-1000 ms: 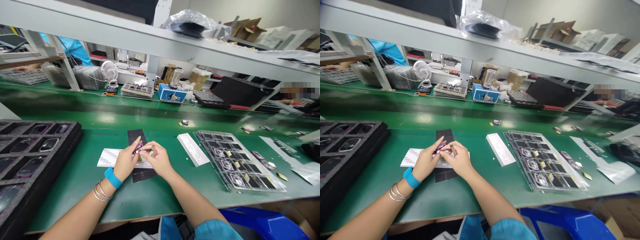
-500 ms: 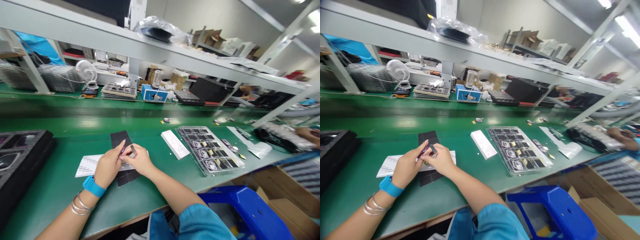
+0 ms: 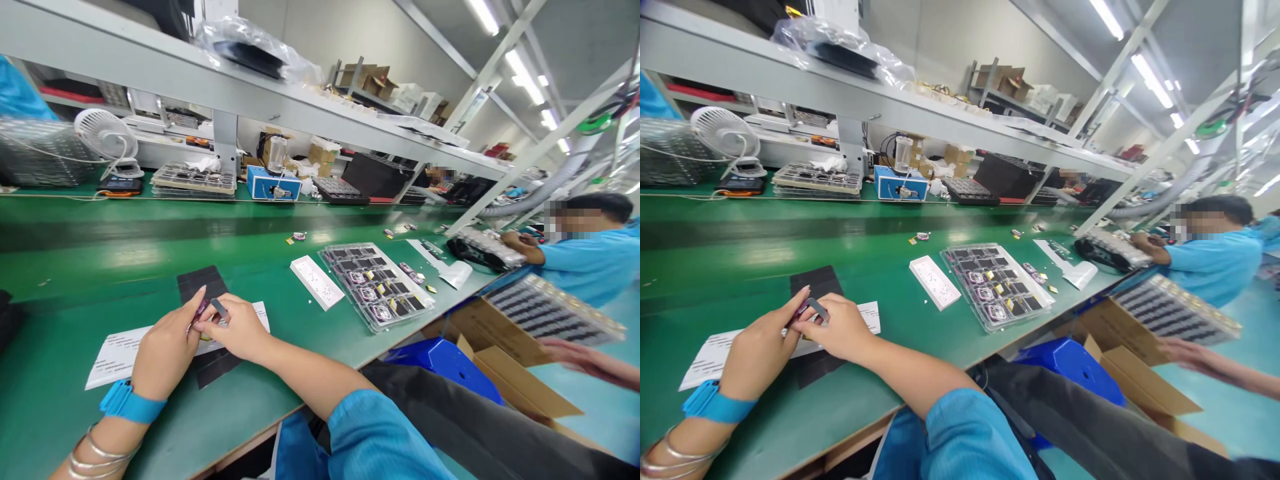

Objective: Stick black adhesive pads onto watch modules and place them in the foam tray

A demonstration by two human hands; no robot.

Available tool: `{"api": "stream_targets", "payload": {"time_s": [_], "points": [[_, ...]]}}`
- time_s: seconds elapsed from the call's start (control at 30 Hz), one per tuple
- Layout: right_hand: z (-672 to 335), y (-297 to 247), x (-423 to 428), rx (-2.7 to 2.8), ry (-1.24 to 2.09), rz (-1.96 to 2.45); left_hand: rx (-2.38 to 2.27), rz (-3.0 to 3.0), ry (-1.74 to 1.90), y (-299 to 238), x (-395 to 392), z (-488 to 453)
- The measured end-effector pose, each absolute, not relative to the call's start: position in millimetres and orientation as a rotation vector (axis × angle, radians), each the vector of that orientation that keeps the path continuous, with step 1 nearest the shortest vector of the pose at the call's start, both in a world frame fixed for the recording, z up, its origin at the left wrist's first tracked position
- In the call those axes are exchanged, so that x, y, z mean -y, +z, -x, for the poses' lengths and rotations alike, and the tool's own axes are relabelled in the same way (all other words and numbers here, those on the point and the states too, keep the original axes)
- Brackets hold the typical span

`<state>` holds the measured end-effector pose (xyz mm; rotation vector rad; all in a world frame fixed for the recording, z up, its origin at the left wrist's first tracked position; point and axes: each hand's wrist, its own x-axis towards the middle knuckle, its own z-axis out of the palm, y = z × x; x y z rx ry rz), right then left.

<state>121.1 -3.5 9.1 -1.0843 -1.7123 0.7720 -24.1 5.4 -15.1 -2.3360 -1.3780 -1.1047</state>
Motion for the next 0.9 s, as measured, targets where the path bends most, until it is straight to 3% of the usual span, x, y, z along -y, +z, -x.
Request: {"api": "stream_targets", "payload": {"time_s": [0.9], "points": [[-118.8,1.1,2.9,1.834,0.52,1.13,1.325,2.319,-0.962,-12.9,-5.9,25.1]]}}
